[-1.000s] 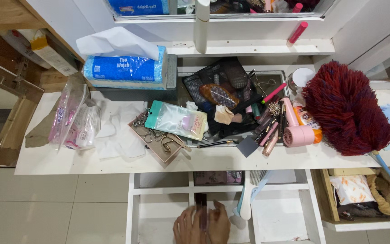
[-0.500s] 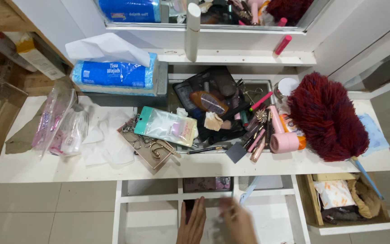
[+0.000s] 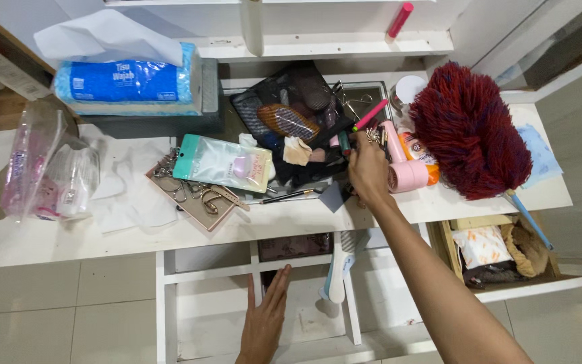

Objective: The person wipes the inside of a white drawer with a cloth, then places various items including a pink package, a comb, and makeup brushes into the drawer compartments.

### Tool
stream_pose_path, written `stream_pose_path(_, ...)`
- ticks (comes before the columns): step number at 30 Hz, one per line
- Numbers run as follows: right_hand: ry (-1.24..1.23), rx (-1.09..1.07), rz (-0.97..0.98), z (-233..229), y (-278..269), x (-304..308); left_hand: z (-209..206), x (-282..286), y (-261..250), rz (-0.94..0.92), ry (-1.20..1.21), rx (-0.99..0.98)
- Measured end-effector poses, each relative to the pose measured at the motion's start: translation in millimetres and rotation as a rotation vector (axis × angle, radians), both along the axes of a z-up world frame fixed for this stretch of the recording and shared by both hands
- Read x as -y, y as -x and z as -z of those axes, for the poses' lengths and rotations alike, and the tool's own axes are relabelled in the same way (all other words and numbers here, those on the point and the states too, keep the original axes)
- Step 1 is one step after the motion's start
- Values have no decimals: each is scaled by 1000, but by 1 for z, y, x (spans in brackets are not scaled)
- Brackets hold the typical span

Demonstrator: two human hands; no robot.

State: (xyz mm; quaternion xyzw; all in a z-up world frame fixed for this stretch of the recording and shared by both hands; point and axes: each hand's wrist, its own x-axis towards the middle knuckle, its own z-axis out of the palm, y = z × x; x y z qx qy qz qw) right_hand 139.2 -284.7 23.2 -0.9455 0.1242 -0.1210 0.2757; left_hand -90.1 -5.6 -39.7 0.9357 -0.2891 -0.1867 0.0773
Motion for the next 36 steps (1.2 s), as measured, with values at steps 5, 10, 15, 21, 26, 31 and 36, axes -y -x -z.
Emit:
stream_pose_path(5,-17,-85,66,12,-18,-1,-6,0,2,-125,208,13)
stream_pose_path(10,29,-148,35,10,-24,4,-8,5,0,-141,150,-20)
stream_pose_path(15,-162,-49,92,-2,-21,3,-14,5,-7,-129,24,-258)
stream_pose_path(21,-776,-35,133,-53,43,-2,-10,6,-8,-141,-12,-362)
stream_pose_path(26,-963,-413,-162,-58,196,19,10,4,-5,-68,196,-112)
stream_pose_path(31,-946,-946,-255,70,310,-22,31,-5,10,-142,329,8)
stream_pose_path(36,-470,-1019,-180,174,358,-110,45,-4,14,-217,440,58)
